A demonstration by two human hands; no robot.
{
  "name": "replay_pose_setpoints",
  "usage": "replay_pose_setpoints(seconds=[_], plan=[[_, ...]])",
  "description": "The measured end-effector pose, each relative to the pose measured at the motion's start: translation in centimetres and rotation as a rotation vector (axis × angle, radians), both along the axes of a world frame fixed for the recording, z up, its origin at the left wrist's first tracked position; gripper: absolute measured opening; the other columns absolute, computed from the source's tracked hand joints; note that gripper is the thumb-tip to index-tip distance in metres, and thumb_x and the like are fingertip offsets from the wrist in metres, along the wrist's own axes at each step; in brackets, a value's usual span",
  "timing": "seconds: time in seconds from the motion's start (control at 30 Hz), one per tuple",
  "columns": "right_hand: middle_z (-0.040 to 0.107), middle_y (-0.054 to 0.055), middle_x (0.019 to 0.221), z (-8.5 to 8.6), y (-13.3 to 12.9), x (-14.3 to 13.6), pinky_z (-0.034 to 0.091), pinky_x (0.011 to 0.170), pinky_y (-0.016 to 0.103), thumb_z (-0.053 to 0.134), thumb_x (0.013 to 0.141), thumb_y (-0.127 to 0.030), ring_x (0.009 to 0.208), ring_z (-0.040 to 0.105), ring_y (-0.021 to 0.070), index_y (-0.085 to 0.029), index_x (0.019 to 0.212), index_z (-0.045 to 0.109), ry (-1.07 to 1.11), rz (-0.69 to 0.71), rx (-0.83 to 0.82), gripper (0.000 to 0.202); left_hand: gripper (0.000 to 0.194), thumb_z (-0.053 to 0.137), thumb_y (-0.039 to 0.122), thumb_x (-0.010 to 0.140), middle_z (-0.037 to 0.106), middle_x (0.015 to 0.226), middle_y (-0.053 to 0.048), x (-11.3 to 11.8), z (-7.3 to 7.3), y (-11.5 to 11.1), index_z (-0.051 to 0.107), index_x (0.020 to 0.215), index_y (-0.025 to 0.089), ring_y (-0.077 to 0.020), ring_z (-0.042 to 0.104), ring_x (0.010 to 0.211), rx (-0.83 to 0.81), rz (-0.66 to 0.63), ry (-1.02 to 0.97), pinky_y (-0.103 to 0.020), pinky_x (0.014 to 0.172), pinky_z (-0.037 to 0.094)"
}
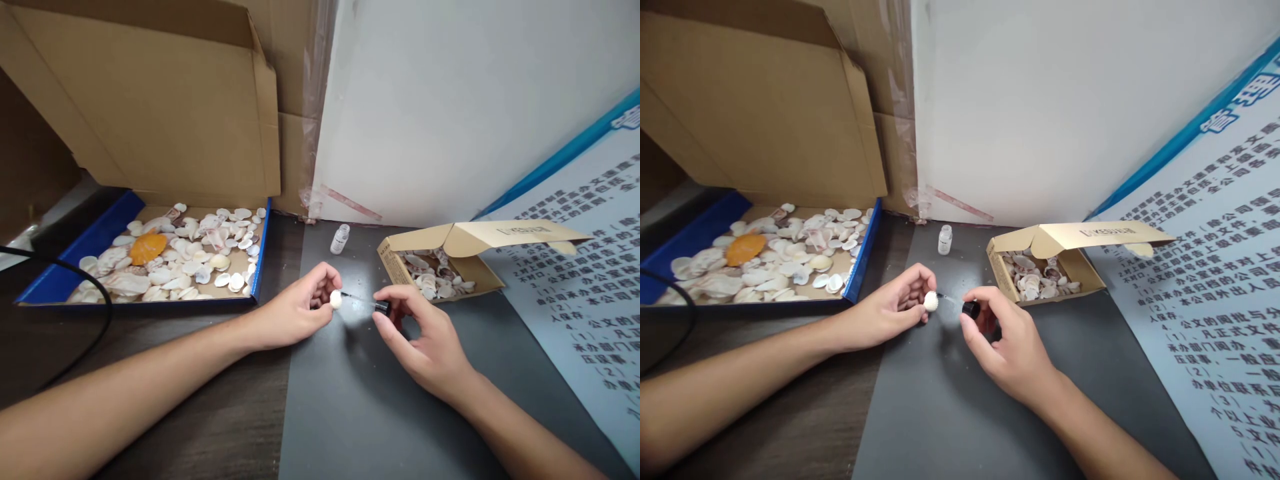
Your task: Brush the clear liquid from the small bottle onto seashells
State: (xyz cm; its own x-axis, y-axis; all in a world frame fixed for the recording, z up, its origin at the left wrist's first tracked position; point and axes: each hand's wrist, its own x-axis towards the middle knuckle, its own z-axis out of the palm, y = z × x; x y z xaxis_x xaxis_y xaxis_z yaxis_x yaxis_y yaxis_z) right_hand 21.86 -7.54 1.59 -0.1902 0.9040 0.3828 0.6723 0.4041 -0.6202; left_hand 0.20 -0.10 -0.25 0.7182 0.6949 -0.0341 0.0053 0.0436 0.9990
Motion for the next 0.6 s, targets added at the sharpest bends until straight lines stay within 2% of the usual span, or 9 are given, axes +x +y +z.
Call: replay_pose_setpoints(seconds=[0.07, 0.2, 0.33, 0.5, 0.6], plan=[[0.06, -0.005, 0.07, 0.01, -0.02, 0.02, 0.05, 0.058, 0.019, 0.06, 0.093, -0.019, 0.06, 0.059, 0.0115, -0.024, 0.107, 0.057, 0.012, -0.013, 0.007, 0.015, 0.018, 0.055, 0.015, 0.087, 0.047, 0.085, 0.003, -0.01, 0.06, -0.04, 0.042, 0.098, 0.021, -0.0113, 0.048, 0.076, 0.004, -0.002, -0.001, -0.027, 0.069, 0.038], [0.063, -0.003, 0.075, 0.07, -0.08, 0.02, 0.05, 0.058, 0.02, 0.059, 0.093, -0.018, 0.061, 0.06, 0.0115, -0.024, 0.108, 0.057, 0.011, 0.062, -0.004, 0.016, 0.017, 0.054, 0.015, 0.087, 0.046, 0.083, 0.004, -0.04, 0.14, -0.07, 0.042, 0.098, 0.021, -0.0112, 0.048, 0.075, 0.008, 0.01, 0.01, -0.027, 0.069, 0.038], [0.059, -0.004, 0.07, 0.1, -0.08, 0.03, 0.05, 0.058, 0.021, 0.061, 0.091, -0.018, 0.059, 0.058, 0.0122, -0.024, 0.106, 0.056, 0.007, -0.003, -0.003, 0.016, 0.019, 0.054, 0.013, 0.086, 0.048, 0.085, 0.003, -0.05, 0.19, -0.04, 0.042, 0.098, 0.021, -0.0113, 0.049, 0.076, 0.002, 0.002, 0.01, -0.027, 0.07, 0.039], [0.063, -0.002, 0.077, 0.17, -0.09, 0.0, 0.051, 0.058, 0.021, 0.059, 0.092, -0.018, 0.061, 0.06, 0.0119, -0.024, 0.107, 0.056, 0.009, 0.052, -0.007, 0.017, 0.021, 0.055, 0.014, 0.085, 0.049, 0.085, 0.003, 0.09, 0.12, -0.05, 0.045, 0.102, 0.021, -0.0118, 0.051, 0.077, -0.007, 0.01, 0.014, -0.027, 0.072, 0.041], [0.061, -0.003, 0.073, 0.17, -0.04, 0.0, 0.05, 0.057, 0.02, 0.06, 0.091, -0.018, 0.059, 0.059, 0.0118, -0.024, 0.106, 0.057, 0.0, 0.003, -0.004, 0.016, 0.02, 0.056, 0.015, 0.085, 0.051, 0.088, 0.002, 0.22, 0.09, -0.09, 0.047, 0.103, 0.019, -0.012, 0.051, 0.079, -0.017, 0.016, 0.003, -0.027, 0.073, 0.042]])
